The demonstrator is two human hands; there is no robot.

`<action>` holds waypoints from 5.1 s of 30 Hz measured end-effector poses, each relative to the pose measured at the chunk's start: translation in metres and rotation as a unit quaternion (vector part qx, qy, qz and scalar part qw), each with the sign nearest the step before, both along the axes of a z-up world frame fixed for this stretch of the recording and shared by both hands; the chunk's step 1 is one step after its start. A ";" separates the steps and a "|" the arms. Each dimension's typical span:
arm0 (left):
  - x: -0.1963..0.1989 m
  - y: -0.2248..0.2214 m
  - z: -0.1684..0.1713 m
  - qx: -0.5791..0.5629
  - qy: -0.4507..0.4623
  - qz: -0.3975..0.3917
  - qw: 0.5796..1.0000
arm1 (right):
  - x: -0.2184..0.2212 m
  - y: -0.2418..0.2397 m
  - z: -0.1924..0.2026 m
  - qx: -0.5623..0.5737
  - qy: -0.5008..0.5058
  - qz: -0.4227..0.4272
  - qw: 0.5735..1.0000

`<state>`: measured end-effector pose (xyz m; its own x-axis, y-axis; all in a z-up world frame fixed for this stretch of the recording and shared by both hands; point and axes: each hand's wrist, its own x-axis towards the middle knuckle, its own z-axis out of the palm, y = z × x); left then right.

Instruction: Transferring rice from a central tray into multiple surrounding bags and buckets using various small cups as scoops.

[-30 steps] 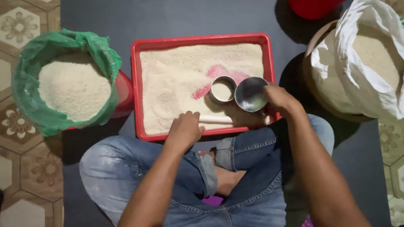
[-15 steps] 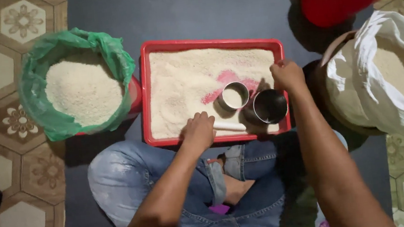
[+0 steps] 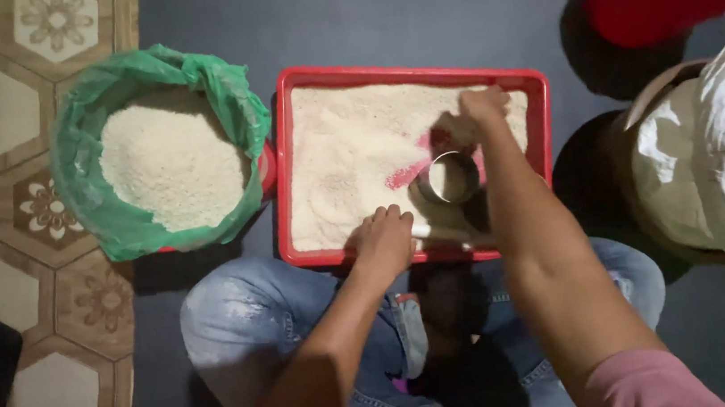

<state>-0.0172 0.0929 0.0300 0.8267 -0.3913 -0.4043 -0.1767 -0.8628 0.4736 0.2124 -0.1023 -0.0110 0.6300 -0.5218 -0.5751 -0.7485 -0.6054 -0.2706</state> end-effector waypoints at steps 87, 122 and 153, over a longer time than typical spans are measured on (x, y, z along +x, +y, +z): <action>0.098 0.077 -0.032 0.045 -0.110 0.394 0.911 | -0.206 -0.059 0.137 -0.065 -0.259 0.239 0.934; 0.027 0.038 0.081 0.056 -0.035 0.249 0.966 | -0.217 -0.057 0.070 0.302 -0.142 0.160 0.929; 0.022 0.040 0.038 -0.043 0.128 0.217 0.967 | -0.239 0.098 0.013 -0.113 -0.326 0.106 0.933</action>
<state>0.0049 0.1327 0.0677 0.7983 -0.0711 -0.5981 0.3256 -0.7844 0.5279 -0.0264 -0.0039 0.0024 0.9106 -0.4065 0.0750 -0.3261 -0.8180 -0.4739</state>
